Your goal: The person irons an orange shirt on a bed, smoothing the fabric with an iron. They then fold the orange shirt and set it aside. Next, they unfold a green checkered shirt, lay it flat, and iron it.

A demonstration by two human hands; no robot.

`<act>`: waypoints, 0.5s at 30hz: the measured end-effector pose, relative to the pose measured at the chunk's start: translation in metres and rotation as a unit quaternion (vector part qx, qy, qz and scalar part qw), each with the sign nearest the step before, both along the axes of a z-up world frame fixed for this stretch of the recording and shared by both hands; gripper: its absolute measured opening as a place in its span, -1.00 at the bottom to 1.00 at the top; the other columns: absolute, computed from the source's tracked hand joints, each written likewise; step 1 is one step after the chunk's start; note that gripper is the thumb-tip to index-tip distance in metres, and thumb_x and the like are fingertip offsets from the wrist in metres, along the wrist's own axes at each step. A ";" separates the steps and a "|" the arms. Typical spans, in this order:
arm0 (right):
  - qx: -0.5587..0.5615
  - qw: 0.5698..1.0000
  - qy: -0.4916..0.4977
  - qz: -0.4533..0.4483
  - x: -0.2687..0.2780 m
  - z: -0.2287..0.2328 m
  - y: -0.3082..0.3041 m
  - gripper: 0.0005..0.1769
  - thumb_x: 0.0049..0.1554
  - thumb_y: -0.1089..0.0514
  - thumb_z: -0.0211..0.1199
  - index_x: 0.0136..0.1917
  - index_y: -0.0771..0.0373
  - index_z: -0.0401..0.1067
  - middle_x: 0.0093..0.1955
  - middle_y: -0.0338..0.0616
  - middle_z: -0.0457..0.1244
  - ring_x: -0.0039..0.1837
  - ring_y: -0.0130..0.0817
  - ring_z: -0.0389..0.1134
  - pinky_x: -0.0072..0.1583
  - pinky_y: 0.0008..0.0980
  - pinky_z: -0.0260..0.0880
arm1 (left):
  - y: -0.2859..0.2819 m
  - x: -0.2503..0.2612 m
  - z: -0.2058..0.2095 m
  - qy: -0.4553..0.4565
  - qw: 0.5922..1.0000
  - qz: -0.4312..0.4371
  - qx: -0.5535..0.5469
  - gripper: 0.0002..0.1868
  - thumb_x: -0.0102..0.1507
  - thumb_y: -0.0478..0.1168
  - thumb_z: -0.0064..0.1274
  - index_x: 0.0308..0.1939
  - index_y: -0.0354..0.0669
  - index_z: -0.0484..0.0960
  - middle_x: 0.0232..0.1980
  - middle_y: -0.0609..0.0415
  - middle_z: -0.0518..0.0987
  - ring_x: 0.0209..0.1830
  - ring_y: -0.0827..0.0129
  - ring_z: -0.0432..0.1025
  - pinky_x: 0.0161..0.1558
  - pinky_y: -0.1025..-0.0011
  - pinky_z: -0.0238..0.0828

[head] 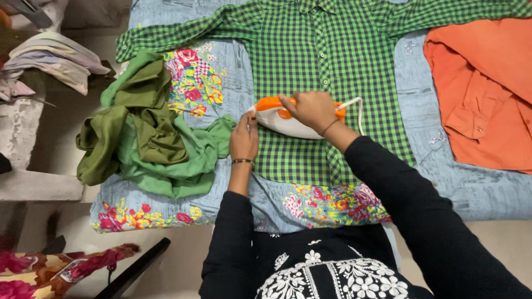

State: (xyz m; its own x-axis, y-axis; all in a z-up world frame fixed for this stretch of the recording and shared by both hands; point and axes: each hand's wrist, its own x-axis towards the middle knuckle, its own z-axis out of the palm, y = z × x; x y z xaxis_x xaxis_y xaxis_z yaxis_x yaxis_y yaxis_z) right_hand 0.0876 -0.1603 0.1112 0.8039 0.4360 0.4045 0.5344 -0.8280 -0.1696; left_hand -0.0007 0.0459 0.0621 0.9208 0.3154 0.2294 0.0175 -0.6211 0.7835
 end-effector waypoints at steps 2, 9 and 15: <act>0.010 1.000 0.004 -0.004 -0.001 -0.001 0.009 -0.24 0.31 -0.40 -0.03 -0.39 0.18 0.54 -0.51 -0.02 0.30 -0.43 -0.04 0.36 -0.33 -0.08 0.37 | -0.004 0.006 0.006 -0.015 1.000 -0.007 -0.013 -0.43 0.45 0.20 -0.33 0.20 -0.10 0.58 0.11 -0.18 0.64 0.08 -0.14 0.52 0.06 0.06 0.45; 0.004 0.998 0.059 0.015 -0.027 0.005 -0.003 -0.23 0.32 -0.39 -0.05 -0.41 0.19 0.52 -0.51 -0.01 0.29 -0.42 -0.02 0.37 -0.30 -0.05 0.37 | -0.003 0.019 0.013 -0.058 0.998 -0.022 0.010 -0.42 0.48 0.19 -0.33 0.16 -0.19 0.59 0.12 -0.21 0.63 0.11 -0.12 0.51 0.09 0.08 0.44; -0.019 0.996 0.082 0.002 -0.046 0.007 -0.006 -0.28 0.27 -0.40 -0.06 -0.33 0.17 0.56 -0.51 -0.02 0.32 -0.42 -0.05 0.39 -0.32 -0.02 0.37 | 0.007 0.047 -0.014 0.056 0.993 -0.104 -0.019 -0.30 0.41 0.28 -0.41 0.23 -0.13 0.60 0.10 -0.22 0.64 0.12 -0.16 0.49 0.11 0.07 0.44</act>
State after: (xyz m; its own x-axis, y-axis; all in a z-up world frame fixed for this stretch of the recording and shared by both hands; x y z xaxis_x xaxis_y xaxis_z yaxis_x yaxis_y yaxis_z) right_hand 0.0415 -0.1665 0.1186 0.8556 0.4525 0.2514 0.5061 -0.8333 -0.2224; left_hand 0.0464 0.0526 0.0482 0.9860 0.1221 0.1136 -0.0198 -0.5907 0.8066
